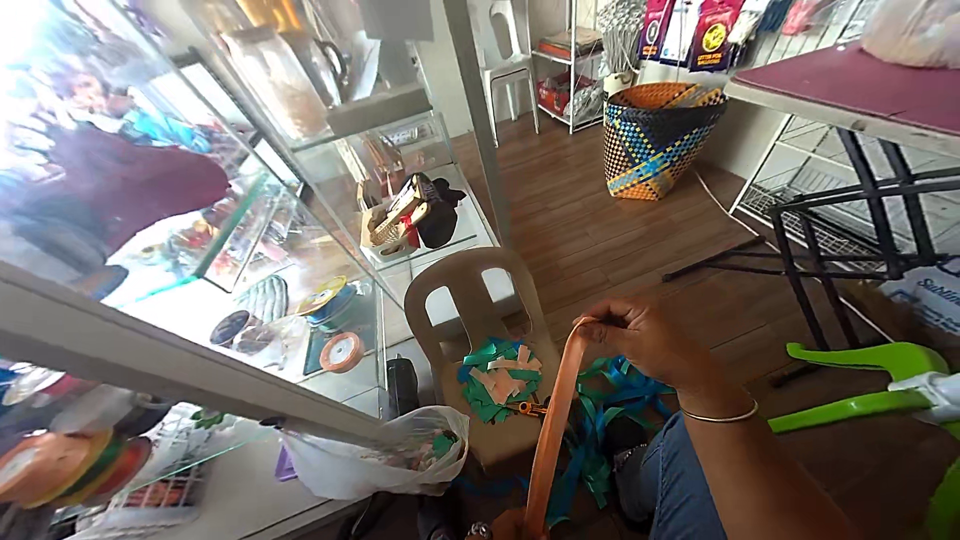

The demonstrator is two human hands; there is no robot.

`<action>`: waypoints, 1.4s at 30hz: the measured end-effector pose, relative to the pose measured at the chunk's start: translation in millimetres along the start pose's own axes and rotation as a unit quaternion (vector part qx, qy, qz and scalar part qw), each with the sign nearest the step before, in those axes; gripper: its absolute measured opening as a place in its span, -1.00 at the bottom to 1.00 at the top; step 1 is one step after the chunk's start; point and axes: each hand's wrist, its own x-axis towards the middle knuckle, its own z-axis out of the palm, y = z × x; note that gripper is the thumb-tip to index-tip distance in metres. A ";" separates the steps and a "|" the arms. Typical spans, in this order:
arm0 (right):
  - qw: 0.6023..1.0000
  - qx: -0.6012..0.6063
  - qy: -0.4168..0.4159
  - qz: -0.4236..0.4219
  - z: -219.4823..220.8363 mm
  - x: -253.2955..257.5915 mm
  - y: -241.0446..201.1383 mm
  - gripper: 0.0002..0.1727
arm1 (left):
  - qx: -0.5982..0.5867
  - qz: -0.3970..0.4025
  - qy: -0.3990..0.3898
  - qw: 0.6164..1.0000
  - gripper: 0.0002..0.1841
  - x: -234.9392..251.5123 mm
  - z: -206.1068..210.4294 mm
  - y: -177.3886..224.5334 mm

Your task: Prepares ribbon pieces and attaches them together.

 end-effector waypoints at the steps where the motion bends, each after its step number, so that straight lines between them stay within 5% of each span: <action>1: 1.000 0.006 -0.025 -0.003 1.9 -1.1 -0.4 -0.91 | 0.075 0.022 0.022 0.997 -0.59 0.2 0.4 -13.1; 2: 0.999 0.010 -0.053 -0.009 4.6 -2.1 -0.4 -0.89 | 0.192 0.090 0.078 0.974 -0.46 0.7 -0.6 -39.2; 3: 0.996 0.011 -0.083 -0.017 8.7 -3.2 -0.2 -0.86 | 0.315 0.176 0.189 0.913 -0.26 2.9 -1.2 -70.5; 4: 0.993 0.008 -0.116 -0.021 14.0 -4.4 -0.6 -0.83 | 0.351 -0.058 0.111 0.928 -0.04 -12.8 -9.0 -22.0; 5: 0.988 -0.004 -0.150 -0.021 20.3 -5.9 -2.2 -0.81 | 0.328 -0.210 0.077 0.918 0.10 -16.3 -16.3 17.8; 6: 0.983 -0.018 -0.182 -0.020 27.4 -7.3 -4.2 -0.79 | 0.301 -0.265 0.077 0.913 0.13 -21.0 -25.0 44.6; 8: 0.971 -0.045 -0.234 -0.030 43.5 -10.0 -5.4 -0.77 | 0.227 -0.181 0.121 0.949 0.00 -47.8 -43.6 78.9; 10: 0.958 -0.068 -0.276 -0.042 59.9 -12.0 -3.4 -0.77 | 0.116 0.018 0.231 0.966 -0.38 -79.4 -53.5 99.2; 12: 0.949 -0.081 -0.302 -0.045 74.9 -14.3 -3.1 -0.77 | 0.026 0.196 0.341 0.919 -0.50 -93.7 -55.7 111.8; 15: 0.945 -0.084 -0.310 -0.053 93.0 -18.9 -5.5 -0.76 | -0.004 0.335 0.383 0.861 -0.31 -90.0 -59.0 122.5; 21: 0.959 -0.098 -0.246 -0.102 108.4 -25.9 -4.3 -0.76 | -0.108 0.385 0.383 0.833 -0.49 -73.9 -52.1 133.1; 42: 0.961 -0.046 -0.212 -0.171 136.0 -14.4 -25.1 -0.76 | -0.216 0.385 0.289 0.850 -0.77 -112.4 -63.6 120.5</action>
